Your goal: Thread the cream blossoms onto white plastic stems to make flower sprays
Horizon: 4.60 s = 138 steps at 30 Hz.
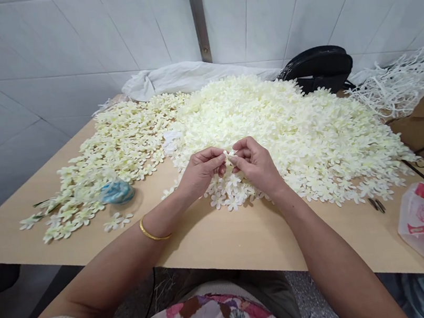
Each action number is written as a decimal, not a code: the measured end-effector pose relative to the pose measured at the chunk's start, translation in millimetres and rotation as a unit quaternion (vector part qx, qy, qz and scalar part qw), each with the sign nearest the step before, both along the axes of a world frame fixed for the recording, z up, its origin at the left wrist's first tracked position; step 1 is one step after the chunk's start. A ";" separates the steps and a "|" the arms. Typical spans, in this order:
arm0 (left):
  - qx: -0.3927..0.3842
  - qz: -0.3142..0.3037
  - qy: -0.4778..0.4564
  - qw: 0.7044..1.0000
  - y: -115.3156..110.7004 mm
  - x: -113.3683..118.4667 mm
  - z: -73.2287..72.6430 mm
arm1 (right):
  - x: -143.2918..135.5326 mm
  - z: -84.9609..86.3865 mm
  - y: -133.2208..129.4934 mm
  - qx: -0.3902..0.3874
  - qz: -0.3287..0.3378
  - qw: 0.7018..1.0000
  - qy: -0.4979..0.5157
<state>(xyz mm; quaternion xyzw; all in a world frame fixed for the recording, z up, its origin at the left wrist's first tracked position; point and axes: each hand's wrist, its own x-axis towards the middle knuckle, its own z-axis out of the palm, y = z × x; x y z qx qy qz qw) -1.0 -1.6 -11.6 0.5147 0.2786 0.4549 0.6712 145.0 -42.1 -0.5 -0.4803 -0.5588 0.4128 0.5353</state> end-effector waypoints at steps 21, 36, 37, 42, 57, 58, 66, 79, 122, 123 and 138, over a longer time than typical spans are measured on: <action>0.022 0.002 0.022 1.000 -6.0 0.2 5.2 | 1.6 -6.6 5.5 -0.042 0.028 0.995 0.090; 0.043 0.054 0.042 0.997 -13.4 4.5 9.8 | -20.5 -6.9 -12.0 0.223 -0.132 0.929 -0.263; 0.033 0.048 0.034 0.998 -13.4 4.0 11.4 | -20.5 -6.2 -11.8 0.212 -0.140 0.935 -0.249; 0.002 0.011 0.040 0.999 -10.6 2.0 16.2 | -14.9 -4.2 -8.8 0.141 -0.142 0.964 -0.175; -0.059 0.036 -0.020 0.997 -11.8 1.7 17.5 | -9.7 -13.2 -2.5 0.357 -0.235 0.791 -0.437; -0.068 0.015 -0.033 0.997 -11.3 1.6 16.6 | -9.3 -14.3 -1.5 0.367 -0.231 0.780 -0.451; -0.108 -0.010 -0.054 0.993 -5.8 1.3 7.8 | -15.8 -10.8 -3.7 0.316 -0.129 0.892 -0.297; -0.065 -0.077 -0.090 0.991 -4.8 0.1 6.6 | -13.6 -10.4 -1.6 0.249 -0.129 0.927 -0.249; -0.253 -0.165 -0.165 0.939 0.8 -3.6 10.9 | -2.6 0.5 -2.8 0.164 -0.224 0.958 -0.072; -0.254 -0.164 -0.164 0.939 0.8 -3.5 10.8 | -2.7 0.5 -3.7 0.170 -0.220 0.956 -0.096; -0.101 -0.104 -0.059 0.988 -10.0 1.1 10.3 | -7.7 3.0 -10.6 0.181 -0.228 0.943 -0.163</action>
